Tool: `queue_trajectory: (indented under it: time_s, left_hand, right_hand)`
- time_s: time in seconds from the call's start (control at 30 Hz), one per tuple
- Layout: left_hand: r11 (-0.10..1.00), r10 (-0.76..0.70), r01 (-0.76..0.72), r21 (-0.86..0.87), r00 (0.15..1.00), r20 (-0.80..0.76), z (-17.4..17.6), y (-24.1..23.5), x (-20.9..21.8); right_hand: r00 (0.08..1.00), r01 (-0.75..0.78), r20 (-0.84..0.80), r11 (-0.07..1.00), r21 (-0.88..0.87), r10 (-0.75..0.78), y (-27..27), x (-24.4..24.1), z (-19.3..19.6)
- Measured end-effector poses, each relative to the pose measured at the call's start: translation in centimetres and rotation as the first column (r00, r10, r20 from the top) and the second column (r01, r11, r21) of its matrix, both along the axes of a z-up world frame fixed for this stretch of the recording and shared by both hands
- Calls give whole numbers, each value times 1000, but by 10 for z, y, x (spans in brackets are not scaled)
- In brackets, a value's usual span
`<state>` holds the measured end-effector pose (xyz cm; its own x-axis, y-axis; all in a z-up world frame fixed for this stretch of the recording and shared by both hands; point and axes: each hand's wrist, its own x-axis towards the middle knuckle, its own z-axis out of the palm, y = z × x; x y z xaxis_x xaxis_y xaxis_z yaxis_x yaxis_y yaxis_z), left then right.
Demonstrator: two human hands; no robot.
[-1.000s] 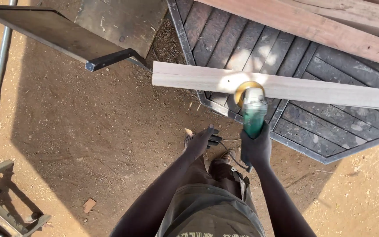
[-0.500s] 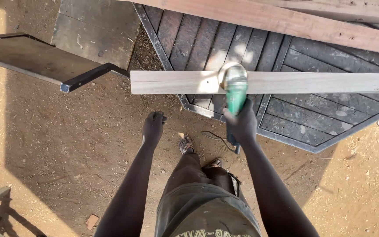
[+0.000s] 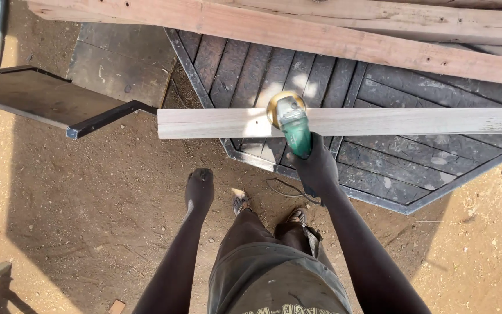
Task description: Sanding a wooden plank using an angle grinder with a sanding disc attachment
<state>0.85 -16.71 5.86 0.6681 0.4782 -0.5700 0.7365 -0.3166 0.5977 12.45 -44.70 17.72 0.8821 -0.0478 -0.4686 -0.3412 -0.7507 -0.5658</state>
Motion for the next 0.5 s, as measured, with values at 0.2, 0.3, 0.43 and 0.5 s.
queue_trajectory:
  time_s: [0.2,0.3,0.43,0.5]
  left_hand:
    - [951,-294,274,145,947,133,20,-113,102]
    - [848,-476,452,276,879,23,27,-177,142]
    - [697,-598,565,442,798,-76,3,-229,181]
    - [292,-636,434,852,754,-166,-26,-241,185]
  right_hand:
    - [972,236,32,968,-85,-234,-145,9,-7]
    - [945,319,101,945,-77,-311,-237,19,-37]
    - [909,412,92,911,-34,-408,-330,42,-23]
    - [876,466,166,884,-48,-453,-395,54,-43]
